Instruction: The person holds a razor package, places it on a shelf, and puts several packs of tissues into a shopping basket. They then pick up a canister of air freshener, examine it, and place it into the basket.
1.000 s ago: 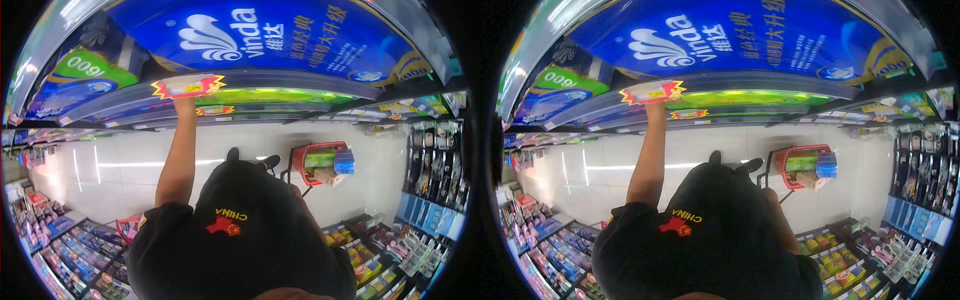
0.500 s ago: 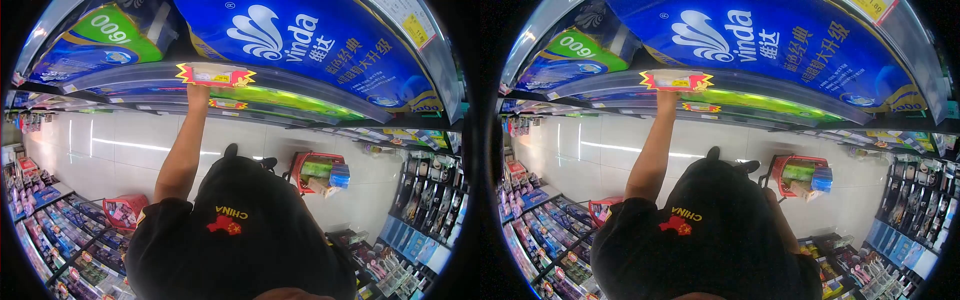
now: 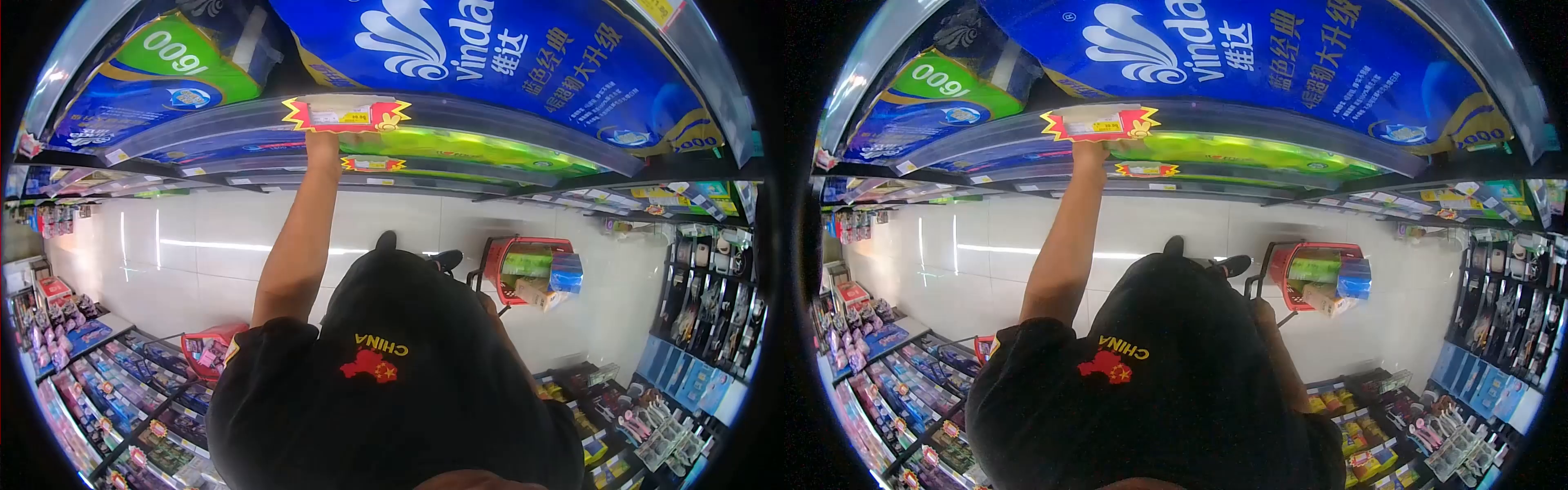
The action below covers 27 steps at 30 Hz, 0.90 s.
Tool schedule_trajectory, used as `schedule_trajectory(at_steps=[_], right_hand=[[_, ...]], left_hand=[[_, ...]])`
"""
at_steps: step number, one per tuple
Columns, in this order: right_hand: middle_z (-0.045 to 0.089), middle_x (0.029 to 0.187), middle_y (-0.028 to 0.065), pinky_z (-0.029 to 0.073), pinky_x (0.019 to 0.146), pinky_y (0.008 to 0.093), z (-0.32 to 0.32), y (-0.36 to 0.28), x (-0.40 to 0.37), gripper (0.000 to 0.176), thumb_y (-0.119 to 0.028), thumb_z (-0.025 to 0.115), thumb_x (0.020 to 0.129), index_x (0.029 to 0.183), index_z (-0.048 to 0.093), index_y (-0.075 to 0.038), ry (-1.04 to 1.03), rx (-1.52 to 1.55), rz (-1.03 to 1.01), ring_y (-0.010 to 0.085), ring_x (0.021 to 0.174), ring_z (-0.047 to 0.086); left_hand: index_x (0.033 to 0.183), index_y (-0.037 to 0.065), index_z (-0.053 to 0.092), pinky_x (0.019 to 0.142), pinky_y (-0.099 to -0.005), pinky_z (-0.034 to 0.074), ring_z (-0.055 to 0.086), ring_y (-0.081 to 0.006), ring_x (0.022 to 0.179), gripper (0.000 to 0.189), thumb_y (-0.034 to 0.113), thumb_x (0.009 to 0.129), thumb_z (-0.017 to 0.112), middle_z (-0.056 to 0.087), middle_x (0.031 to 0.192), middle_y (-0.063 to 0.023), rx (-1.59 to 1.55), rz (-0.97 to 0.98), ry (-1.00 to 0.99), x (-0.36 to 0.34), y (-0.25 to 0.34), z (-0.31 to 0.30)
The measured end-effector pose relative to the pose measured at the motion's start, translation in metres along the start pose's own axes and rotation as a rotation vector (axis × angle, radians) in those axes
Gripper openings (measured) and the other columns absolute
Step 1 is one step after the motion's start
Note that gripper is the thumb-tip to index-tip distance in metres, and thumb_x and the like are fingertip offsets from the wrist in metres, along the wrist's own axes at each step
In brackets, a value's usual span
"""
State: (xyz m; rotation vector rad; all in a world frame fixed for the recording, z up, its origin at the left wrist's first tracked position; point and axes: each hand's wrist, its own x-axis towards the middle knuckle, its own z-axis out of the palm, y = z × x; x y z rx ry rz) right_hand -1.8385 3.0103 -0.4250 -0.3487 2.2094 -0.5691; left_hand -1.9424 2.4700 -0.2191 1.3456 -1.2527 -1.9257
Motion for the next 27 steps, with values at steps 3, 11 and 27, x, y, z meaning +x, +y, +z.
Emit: schedule_trajectory(at_steps=[3,11,27], right_hand=[[0.069,0.092,0.0221,0.054,0.076,0.0466,0.0,-0.006,-0.001,0.032,-0.035,0.054,0.089,0.091,0.069,-0.006,-0.047,-0.159,-0.068,0.0372,0.091,0.068],[0.068,0.104,0.0186,0.05,0.088,0.0441,0.033,0.018,0.004,0.038,-0.042,0.055,0.089,0.103,0.069,-0.01,0.034,0.125,0.15,0.0358,0.105,0.063],[0.067,0.093,0.014,0.053,0.077,0.0441,0.006,-0.03,-0.016,0.02,-0.024,0.057,0.086,0.098,0.065,-0.01,0.19,-0.027,-0.285,0.0339,0.091,0.064]], left_hand=[[0.13,0.002,0.049,0.087,-0.0345,0.048,0.059,-0.0214,0.105,0.036,0.006,0.095,0.041,0.058,0.121,-0.0111,0.047,-0.083,0.014,-0.001,0.002,-0.001],[0.125,0.02,0.052,0.078,-0.0293,0.046,0.06,-0.0129,0.095,0.028,0.018,0.099,0.041,0.062,0.113,0.0016,0.03,-0.121,-0.071,0.021,-0.01,-0.008],[0.123,0.021,0.054,0.074,-0.0321,0.044,0.056,-0.0117,0.099,0.026,0.023,0.099,0.043,0.059,0.117,0.0034,-0.025,-0.115,-0.087,0.009,-0.001,-0.001]])
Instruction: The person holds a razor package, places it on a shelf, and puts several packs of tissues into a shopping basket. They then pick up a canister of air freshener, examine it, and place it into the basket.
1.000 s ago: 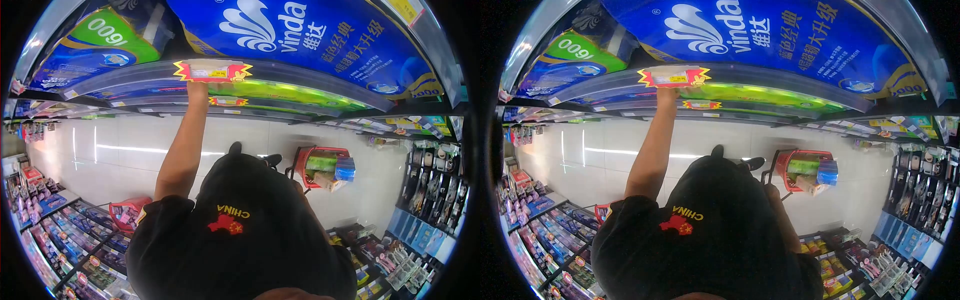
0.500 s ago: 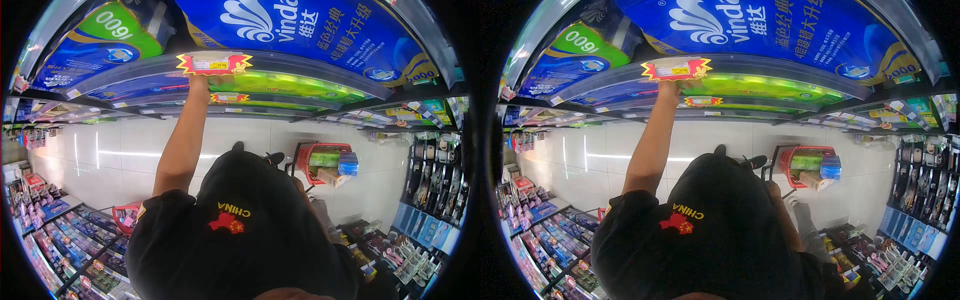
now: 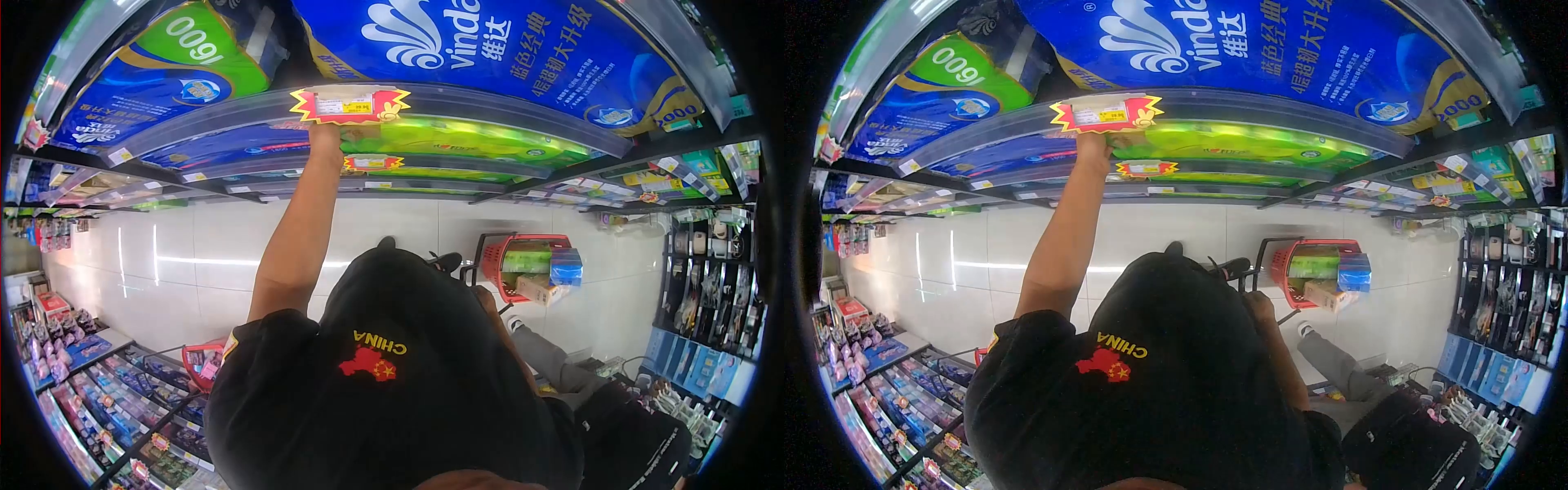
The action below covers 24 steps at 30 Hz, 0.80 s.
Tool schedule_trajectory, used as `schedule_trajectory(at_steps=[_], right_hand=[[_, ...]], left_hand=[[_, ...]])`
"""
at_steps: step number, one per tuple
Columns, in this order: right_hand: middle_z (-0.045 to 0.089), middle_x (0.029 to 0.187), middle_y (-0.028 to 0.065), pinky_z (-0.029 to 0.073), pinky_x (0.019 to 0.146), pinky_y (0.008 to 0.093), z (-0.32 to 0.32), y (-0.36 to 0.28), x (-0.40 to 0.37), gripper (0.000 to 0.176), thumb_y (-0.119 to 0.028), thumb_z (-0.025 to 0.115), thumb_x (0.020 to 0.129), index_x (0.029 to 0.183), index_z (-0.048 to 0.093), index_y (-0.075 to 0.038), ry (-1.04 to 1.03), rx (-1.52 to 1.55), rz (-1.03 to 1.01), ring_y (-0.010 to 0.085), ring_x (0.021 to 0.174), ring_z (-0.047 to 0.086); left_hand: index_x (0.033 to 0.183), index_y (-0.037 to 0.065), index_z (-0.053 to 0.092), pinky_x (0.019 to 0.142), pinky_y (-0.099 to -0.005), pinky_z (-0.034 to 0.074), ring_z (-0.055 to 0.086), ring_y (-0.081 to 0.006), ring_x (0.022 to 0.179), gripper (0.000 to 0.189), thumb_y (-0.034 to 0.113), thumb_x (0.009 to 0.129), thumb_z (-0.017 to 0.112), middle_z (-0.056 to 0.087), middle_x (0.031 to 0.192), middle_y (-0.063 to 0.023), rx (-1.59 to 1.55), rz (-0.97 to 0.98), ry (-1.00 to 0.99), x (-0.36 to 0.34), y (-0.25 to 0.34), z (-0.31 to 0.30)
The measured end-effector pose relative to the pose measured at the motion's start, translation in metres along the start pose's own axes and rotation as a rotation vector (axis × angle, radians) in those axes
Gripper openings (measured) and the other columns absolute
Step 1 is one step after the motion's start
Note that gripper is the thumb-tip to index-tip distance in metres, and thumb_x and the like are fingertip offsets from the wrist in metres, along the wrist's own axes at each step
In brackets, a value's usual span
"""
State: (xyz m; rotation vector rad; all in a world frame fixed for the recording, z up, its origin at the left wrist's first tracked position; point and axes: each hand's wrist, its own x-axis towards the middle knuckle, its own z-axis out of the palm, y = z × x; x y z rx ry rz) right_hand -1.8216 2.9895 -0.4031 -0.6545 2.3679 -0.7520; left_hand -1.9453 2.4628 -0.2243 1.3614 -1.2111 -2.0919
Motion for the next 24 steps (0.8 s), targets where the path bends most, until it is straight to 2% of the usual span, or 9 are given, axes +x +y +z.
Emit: schedule_trajectory(at_steps=[3,6,8,12,14,17,20,21,24], right_hand=[[0.067,0.093,0.0143,0.053,0.077,0.0443,-0.002,-0.001,0.0,0.019,-0.022,0.058,0.085,0.098,0.064,-0.01,-0.033,-0.127,-0.084,0.0333,0.09,0.064],[0.068,0.095,0.0162,0.053,0.078,0.0416,-0.004,0.003,-0.002,0.022,-0.023,0.057,0.086,0.101,0.065,-0.01,-0.072,0.003,0.034,0.034,0.091,0.065],[0.068,0.093,0.0159,0.053,0.077,0.0399,0.001,0.009,0.0,0.026,-0.025,0.056,0.087,0.103,0.065,-0.007,-0.055,0.222,0.245,0.0319,0.087,0.065],[0.065,0.087,0.0081,0.048,0.063,0.0325,0.015,0.062,0.02,0.034,-0.037,0.057,0.091,0.103,0.063,-0.006,0.036,0.384,0.526,0.0188,0.079,0.063],[0.064,0.087,0.0031,0.045,0.062,0.0269,-0.026,0.008,0.023,0.037,-0.039,0.06,0.09,0.105,0.062,-0.005,0.174,0.677,0.566,0.0116,0.079,0.06],[0.065,0.088,0.0029,0.046,0.064,0.0282,-0.044,0.003,0.041,0.036,-0.038,0.06,0.091,0.106,0.064,-0.006,0.29,0.77,0.577,0.0133,0.078,0.061],[0.064,0.087,0.0023,0.045,0.063,0.0275,-0.069,-0.012,0.052,0.032,-0.036,0.06,0.091,0.104,0.064,-0.007,0.319,0.861,0.607,0.0128,0.077,0.061],[0.064,0.087,0.0023,0.045,0.063,0.0272,-0.07,-0.011,0.055,0.031,-0.035,0.06,0.091,0.103,0.064,-0.007,0.335,0.903,0.587,0.0127,0.077,0.061],[0.064,0.086,0.0021,0.045,0.061,0.0258,-0.071,-0.01,0.058,0.029,-0.034,0.06,0.091,0.1,0.064,-0.007,0.343,0.948,0.567,0.0125,0.075,0.061]], left_hand=[[0.119,0.019,0.056,0.072,-0.0321,0.046,0.057,-0.0137,0.098,0.024,0.02,0.097,0.047,0.06,0.114,0.0017,0.016,0.0,0.039,0.002,-0.004,-0.003],[0.111,0.016,0.061,0.07,-0.0316,0.047,0.06,-0.0168,0.093,0.02,0.017,0.095,0.049,0.063,0.104,-0.0009,0.052,0.012,0.109,0.015,-0.016,-0.005],[0.106,0.015,0.062,0.071,-0.0322,0.049,0.062,-0.0188,0.092,0.017,0.017,0.094,0.049,0.063,0.099,-0.0027,0.041,0.011,0.124,0.015,-0.019,-0.009],[0.096,0.011,0.064,0.073,-0.0334,0.052,0.065,-0.0226,0.09,0.015,0.018,0.092,0.05,0.064,0.089,-0.0062,0.042,0.001,0.095,0.024,-0.027,-0.015],[0.104,0.008,0.06,0.073,-0.0346,0.052,0.065,-0.023,0.091,0.019,0.019,0.094,0.048,0.064,0.098,-0.0067,-0.136,0.15,-0.128,0.063,-0.059,-0.039],[0.092,0.013,0.056,0.065,-0.0341,0.043,0.051,-0.0143,0.073,0.013,0.02,0.091,0.045,0.049,0.079,0.0,-0.17,0.151,-0.056,0.015,-0.036,-0.018],[0.097,0.012,0.056,0.067,-0.0332,0.043,0.051,-0.0138,0.076,0.015,0.02,0.092,0.045,0.05,0.083,-0.0002,-0.105,0.086,0.005,0.019,-0.034,-0.021],[0.103,0.012,0.056,0.07,-0.032,0.043,0.053,-0.0141,0.08,0.018,0.02,0.094,0.044,0.053,0.09,-0.0012,-0.091,0.057,0.064,0.016,-0.031,-0.018],[0.111,0.004,0.056,0.068,-0.0336,0.054,0.065,-0.0215,0.089,0.023,0.017,0.095,0.049,0.063,0.102,-0.0088,-0.105,0.086,0.017,0.025,-0.035,-0.025]])
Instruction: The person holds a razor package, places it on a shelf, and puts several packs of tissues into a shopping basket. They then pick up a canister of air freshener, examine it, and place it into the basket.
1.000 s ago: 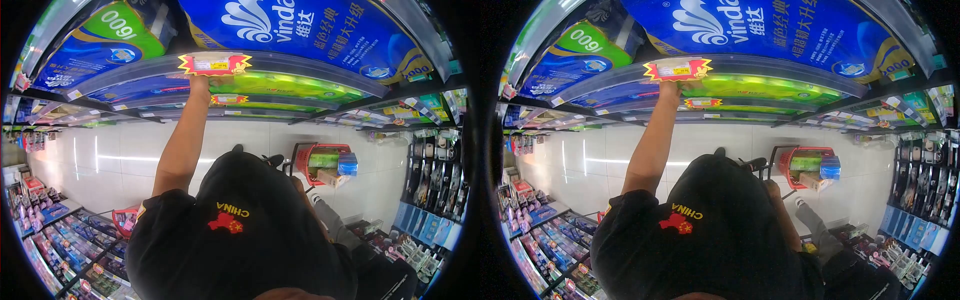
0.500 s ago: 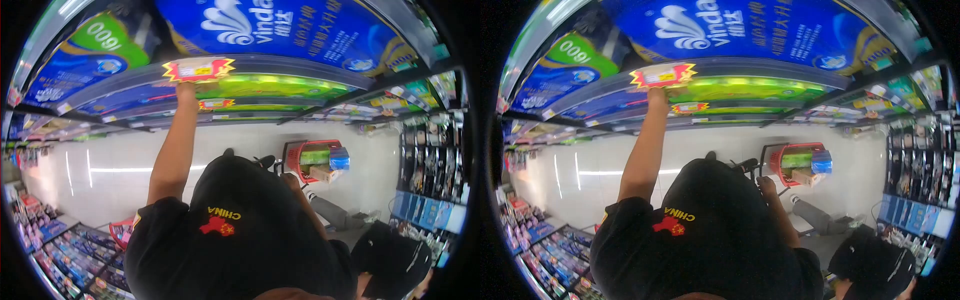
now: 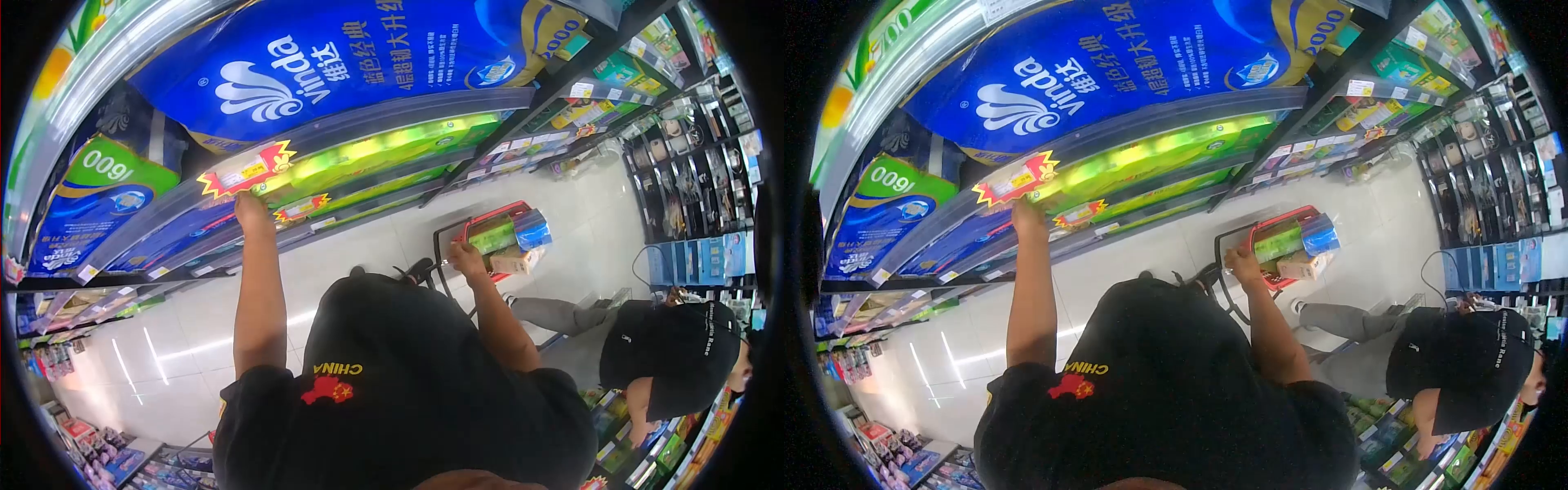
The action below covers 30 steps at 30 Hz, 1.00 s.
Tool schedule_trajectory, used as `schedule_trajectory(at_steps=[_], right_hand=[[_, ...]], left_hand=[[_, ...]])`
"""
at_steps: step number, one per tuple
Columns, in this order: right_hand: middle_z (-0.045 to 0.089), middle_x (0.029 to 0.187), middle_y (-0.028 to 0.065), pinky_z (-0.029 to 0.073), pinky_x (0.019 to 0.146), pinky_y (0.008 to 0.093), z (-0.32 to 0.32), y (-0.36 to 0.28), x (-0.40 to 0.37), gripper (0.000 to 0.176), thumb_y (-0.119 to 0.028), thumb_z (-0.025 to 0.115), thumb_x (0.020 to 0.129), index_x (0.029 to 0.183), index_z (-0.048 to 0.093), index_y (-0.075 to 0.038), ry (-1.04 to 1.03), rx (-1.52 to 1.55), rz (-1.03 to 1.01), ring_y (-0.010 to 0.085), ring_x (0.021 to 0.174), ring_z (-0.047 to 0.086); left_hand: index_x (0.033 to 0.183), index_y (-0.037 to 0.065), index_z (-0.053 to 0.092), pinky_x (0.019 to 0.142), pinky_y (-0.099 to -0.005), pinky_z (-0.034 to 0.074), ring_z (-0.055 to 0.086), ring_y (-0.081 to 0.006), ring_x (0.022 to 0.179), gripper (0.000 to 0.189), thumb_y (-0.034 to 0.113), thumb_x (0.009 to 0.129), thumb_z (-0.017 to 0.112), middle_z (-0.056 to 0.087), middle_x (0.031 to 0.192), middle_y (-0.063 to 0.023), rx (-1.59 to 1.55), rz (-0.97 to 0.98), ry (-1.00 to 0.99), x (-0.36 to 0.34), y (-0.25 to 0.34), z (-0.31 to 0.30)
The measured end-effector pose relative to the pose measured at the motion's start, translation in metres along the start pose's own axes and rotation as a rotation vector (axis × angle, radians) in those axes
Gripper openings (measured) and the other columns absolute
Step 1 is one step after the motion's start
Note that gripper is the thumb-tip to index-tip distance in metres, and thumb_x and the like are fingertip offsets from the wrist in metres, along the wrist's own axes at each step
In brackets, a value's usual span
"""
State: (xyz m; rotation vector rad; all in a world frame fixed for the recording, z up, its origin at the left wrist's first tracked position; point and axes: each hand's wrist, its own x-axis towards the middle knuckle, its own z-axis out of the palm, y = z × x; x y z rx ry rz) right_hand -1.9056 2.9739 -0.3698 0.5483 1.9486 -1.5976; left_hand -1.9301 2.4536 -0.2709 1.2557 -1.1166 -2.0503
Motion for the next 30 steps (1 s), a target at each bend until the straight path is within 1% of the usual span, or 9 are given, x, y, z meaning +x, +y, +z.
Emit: schedule_trajectory(at_steps=[4,10,11,14,16,18,20,24,30], right_hand=[[0.064,0.084,0.0024,0.044,0.057,0.0243,-0.003,0.003,-0.001,0.028,-0.033,0.06,0.091,0.099,0.064,-0.007,0.013,-0.03,0.025,0.0121,0.071,0.06],[0.064,0.082,0.0023,0.043,0.053,0.0247,-0.006,0.036,-0.007,0.029,-0.034,0.058,0.092,0.099,0.065,-0.006,0.038,-0.21,0.013,0.0111,0.068,0.06],[0.065,0.083,0.0065,0.046,0.055,0.0302,-0.006,0.046,-0.003,0.025,-0.028,0.057,0.092,0.098,0.064,-0.004,-0.017,-0.308,0.033,0.0165,0.071,0.062],[0.07,0.086,0.0158,0.052,0.077,0.0393,-0.007,0.087,-0.004,0.045,-0.042,0.059,0.088,0.09,0.07,0.001,-0.037,-0.693,0.0,0.0284,0.081,0.068],[0.069,0.096,0.0204,0.05,0.084,0.043,-0.015,0.165,0.028,0.05,-0.049,0.052,0.09,0.094,0.069,-0.002,-0.187,-1.002,-0.224,0.0343,0.091,0.066],[0.066,0.1,0.0221,0.049,0.084,0.0474,-0.009,0.138,-0.006,0.047,-0.047,0.047,0.092,0.096,0.069,-0.006,-0.299,-1.181,-0.357,0.0373,0.099,0.063],[0.067,0.096,0.0202,0.05,0.085,0.047,-0.001,0.104,-0.038,0.043,-0.044,0.045,0.094,0.101,0.068,-0.009,-0.26,-0.981,-0.071,0.0361,0.1,0.063],[0.068,0.096,0.0187,0.051,0.084,0.0457,0.0,0.102,-0.037,0.046,-0.046,0.043,0.094,0.103,0.068,-0.009,-0.287,-1.066,-0.095,0.035,0.098,0.065],[0.069,0.092,0.0213,0.053,0.08,0.0444,-0.002,0.158,0.001,0.056,-0.053,0.044,0.092,0.105,0.067,-0.004,-0.225,-0.882,-0.206,0.0341,0.085,0.069]], left_hand=[[0.111,0.004,0.058,0.064,-0.0323,0.053,0.064,-0.0214,0.086,0.024,0.016,0.093,0.05,0.062,0.103,-0.0086,-0.041,-0.003,0.055,-0.013,0.006,0.008],[0.116,0.007,0.058,0.074,-0.0345,0.053,0.063,-0.022,0.091,0.026,0.019,0.095,0.049,0.061,0.107,-0.0081,-0.033,0.003,0.009,-0.011,0.004,0.007],[0.116,0.007,0.057,0.074,-0.0345,0.053,0.063,-0.022,0.091,0.027,0.02,0.095,0.048,0.062,0.107,-0.0079,-0.011,-0.009,0.027,-0.018,0.009,0.01],[0.116,0.009,0.057,0.076,-0.0344,0.051,0.063,-0.0204,0.091,0.027,0.027,0.097,0.048,0.062,0.107,-0.0056,0.001,0.006,-0.029,-0.009,0.003,0.005],[0.112,0.014,0.058,0.073,-0.0319,0.046,0.061,-0.0159,0.083,0.025,0.032,0.098,0.049,0.064,0.104,-0.0011,-0.028,-0.01,-0.061,-0.005,0.002,0.004],[0.112,0.013,0.058,0.073,-0.0319,0.047,0.061,-0.0165,0.081,0.024,0.031,0.098,0.049,0.064,0.103,-0.0021,-0.043,-0.002,-0.092,0.005,-0.001,0.0],[0.111,0.012,0.058,0.073,-0.032,0.047,0.061,-0.0167,0.081,0.024,0.03,0.098,0.049,0.064,0.102,-0.0031,-0.036,0.014,-0.094,0.001,0.001,0.003],[0.12,0.008,0.054,0.088,-0.0372,0.051,0.063,-0.0223,0.103,0.029,0.025,0.099,0.045,0.062,0.115,-0.0066,0.012,-0.019,-0.141,-0.012,0.011,0.008],[0.119,0.008,0.054,0.083,-0.0374,0.053,0.063,-0.0215,0.1,0.029,0.027,0.099,0.048,0.062,0.113,-0.0058,0.006,-0.022,-0.108,-0.01,0.011,0.009]])
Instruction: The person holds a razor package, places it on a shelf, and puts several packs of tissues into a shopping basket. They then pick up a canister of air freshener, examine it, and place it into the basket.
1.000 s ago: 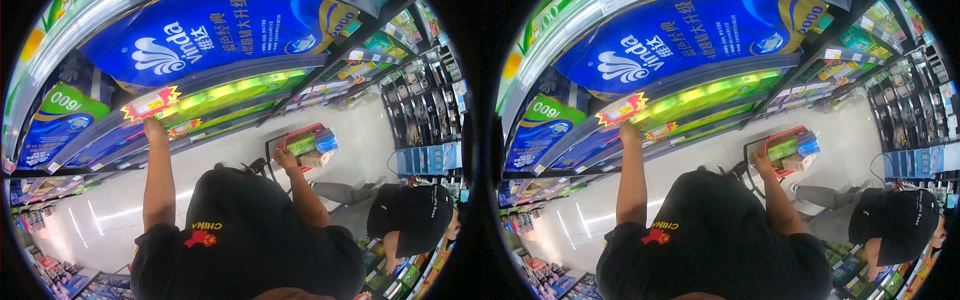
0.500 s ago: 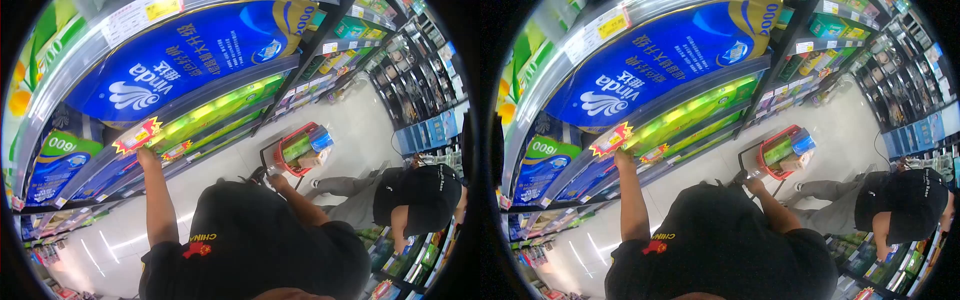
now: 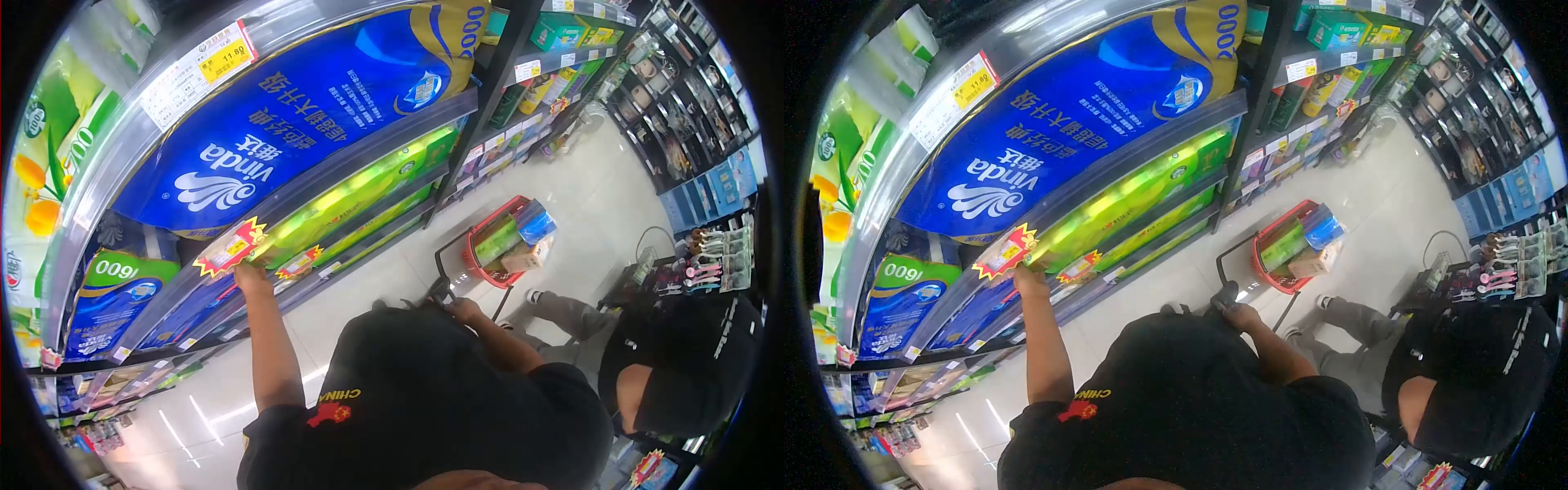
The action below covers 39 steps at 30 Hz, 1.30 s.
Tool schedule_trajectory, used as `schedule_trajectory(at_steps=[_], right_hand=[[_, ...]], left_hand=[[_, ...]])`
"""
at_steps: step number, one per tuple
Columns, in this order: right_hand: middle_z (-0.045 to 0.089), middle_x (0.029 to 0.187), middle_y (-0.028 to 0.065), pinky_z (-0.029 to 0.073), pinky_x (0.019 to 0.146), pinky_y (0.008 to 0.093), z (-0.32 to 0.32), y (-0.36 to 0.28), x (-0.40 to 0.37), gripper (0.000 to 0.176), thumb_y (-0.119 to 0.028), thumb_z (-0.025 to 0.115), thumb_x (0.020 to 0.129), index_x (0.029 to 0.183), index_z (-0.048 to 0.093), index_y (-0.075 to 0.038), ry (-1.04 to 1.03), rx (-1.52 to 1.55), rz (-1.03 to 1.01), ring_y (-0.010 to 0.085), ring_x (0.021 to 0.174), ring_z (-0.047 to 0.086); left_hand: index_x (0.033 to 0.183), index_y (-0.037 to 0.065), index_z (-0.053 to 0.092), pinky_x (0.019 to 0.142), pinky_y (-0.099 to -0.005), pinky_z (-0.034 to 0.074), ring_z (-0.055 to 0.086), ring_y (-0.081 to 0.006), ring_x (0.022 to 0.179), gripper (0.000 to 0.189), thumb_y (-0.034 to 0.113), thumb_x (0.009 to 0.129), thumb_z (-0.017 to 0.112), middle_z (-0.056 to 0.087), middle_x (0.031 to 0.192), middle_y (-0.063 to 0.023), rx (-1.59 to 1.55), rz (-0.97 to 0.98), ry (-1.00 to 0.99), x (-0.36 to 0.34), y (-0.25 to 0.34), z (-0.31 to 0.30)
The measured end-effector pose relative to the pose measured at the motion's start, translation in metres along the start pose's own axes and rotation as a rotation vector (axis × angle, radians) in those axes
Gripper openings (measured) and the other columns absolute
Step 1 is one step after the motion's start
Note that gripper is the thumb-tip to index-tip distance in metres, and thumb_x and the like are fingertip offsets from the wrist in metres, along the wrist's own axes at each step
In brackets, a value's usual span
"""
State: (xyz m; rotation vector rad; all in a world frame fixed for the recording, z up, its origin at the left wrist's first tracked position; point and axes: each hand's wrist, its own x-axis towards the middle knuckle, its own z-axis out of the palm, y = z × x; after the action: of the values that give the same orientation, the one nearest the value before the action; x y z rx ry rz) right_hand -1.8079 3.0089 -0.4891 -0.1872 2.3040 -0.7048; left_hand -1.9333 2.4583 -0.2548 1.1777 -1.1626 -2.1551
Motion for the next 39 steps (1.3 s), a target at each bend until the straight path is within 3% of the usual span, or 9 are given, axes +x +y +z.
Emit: schedule_trajectory(at_steps=[2,5,11,20,23,32,34,37,39], right_hand=[[0.069,0.089,0.0219,0.054,0.077,0.0434,0.002,0.0,0.003,0.055,-0.051,0.046,0.092,0.105,0.067,-0.002,0.056,-0.034,-0.06,0.0328,0.079,0.07],[0.069,0.091,0.0229,0.054,0.077,0.043,-0.045,-0.061,-0.027,0.055,-0.051,0.046,0.092,0.104,0.067,-0.002,-0.059,0.177,0.25,0.0343,0.081,0.07],[0.067,0.1,0.0255,0.05,0.087,0.0453,-0.05,-0.068,-0.029,0.06,-0.056,0.044,0.09,0.107,0.067,-0.003,-0.076,0.08,0.212,0.0395,0.096,0.065],[0.067,0.107,0.0236,0.048,0.091,0.0453,-0.047,-0.065,-0.024,0.055,-0.054,0.052,0.087,0.108,0.068,-0.006,-0.146,0.168,0.263,0.0394,0.103,0.063],[0.067,0.107,0.0224,0.048,0.091,0.0456,-0.042,-0.058,-0.02,0.052,-0.052,0.054,0.087,0.108,0.069,-0.007,-0.103,0.159,0.245,0.0391,0.103,0.063],[0.068,0.106,0.0229,0.048,0.093,0.0423,-0.039,-0.057,-0.018,0.058,-0.057,0.058,0.084,0.103,0.071,-0.003,-0.077,0.156,0.194,0.0378,0.105,0.063],[0.068,0.107,0.0229,0.048,0.093,0.0417,-0.033,-0.048,-0.012,0.06,-0.057,0.06,0.083,0.105,0.07,-0.003,-0.092,0.146,0.178,0.0369,0.105,0.063],[0.068,0.107,0.0223,0.048,0.092,0.0411,-0.035,-0.05,-0.015,0.061,-0.058,0.062,0.082,0.107,0.07,-0.003,-0.108,0.133,0.191,0.0355,0.106,0.064],[0.068,0.107,0.0216,0.048,0.092,0.0409,-0.037,-0.054,-0.017,0.06,-0.057,0.063,0.082,0.108,0.07,-0.004,-0.118,0.124,0.195,0.0346,0.106,0.064]], left_hand=[[0.118,0.007,0.054,0.082,-0.0376,0.054,0.063,-0.0221,0.099,0.027,0.025,0.099,0.046,0.062,0.113,-0.0063,0.003,-0.004,0.034,0.004,-0.001,-0.002],[0.109,0.01,0.058,0.066,-0.0294,0.046,0.059,-0.0159,0.076,0.021,0.025,0.097,0.049,0.064,0.1,-0.0037,-0.023,0.016,0.03,0.0,-0.002,0.001],[0.107,0.01,0.059,0.065,-0.029,0.045,0.057,-0.0154,0.074,0.02,0.024,0.097,0.047,0.064,0.099,-0.0031,-0.006,0.015,0.083,-0.005,0.0,0.007],[0.122,0.008,0.054,0.069,-0.0345,0.052,0.064,-0.0223,0.089,0.029,0.022,0.098,0.046,0.063,0.111,-0.0074,-0.016,0.015,0.083,0.006,0.0,0.008],[0.123,0.009,0.053,0.061,-0.0323,0.05,0.063,-0.0216,0.082,0.03,0.022,0.097,0.046,0.064,0.106,-0.007,-0.006,0.032,0.06,0.001,0.002,0.013],[0.118,0.006,0.055,0.068,-0.031,0.048,0.062,-0.0187,0.079,0.029,0.023,0.097,0.044,0.064,0.102,-0.009,0.083,0.263,0.066,0.011,-0.027,-0.002],[0.116,0.0,0.056,0.08,-0.034,0.046,0.06,-0.0217,0.089,0.039,0.033,0.101,0.04,0.064,0.101,-0.0121,0.431,0.469,0.031,0.009,-0.039,-0.017],[0.122,-0.007,0.054,0.095,-0.0383,0.041,0.057,-0.0284,0.102,0.054,0.041,0.103,0.037,0.063,0.108,-0.0174,0.289,0.487,0.056,-0.031,-0.049,-0.006],[0.124,-0.007,0.053,0.095,-0.0385,0.041,0.058,-0.0301,0.105,0.053,0.039,0.103,0.04,0.062,0.113,-0.0193,0.492,0.659,0.102,-0.051,-0.058,-0.009]])
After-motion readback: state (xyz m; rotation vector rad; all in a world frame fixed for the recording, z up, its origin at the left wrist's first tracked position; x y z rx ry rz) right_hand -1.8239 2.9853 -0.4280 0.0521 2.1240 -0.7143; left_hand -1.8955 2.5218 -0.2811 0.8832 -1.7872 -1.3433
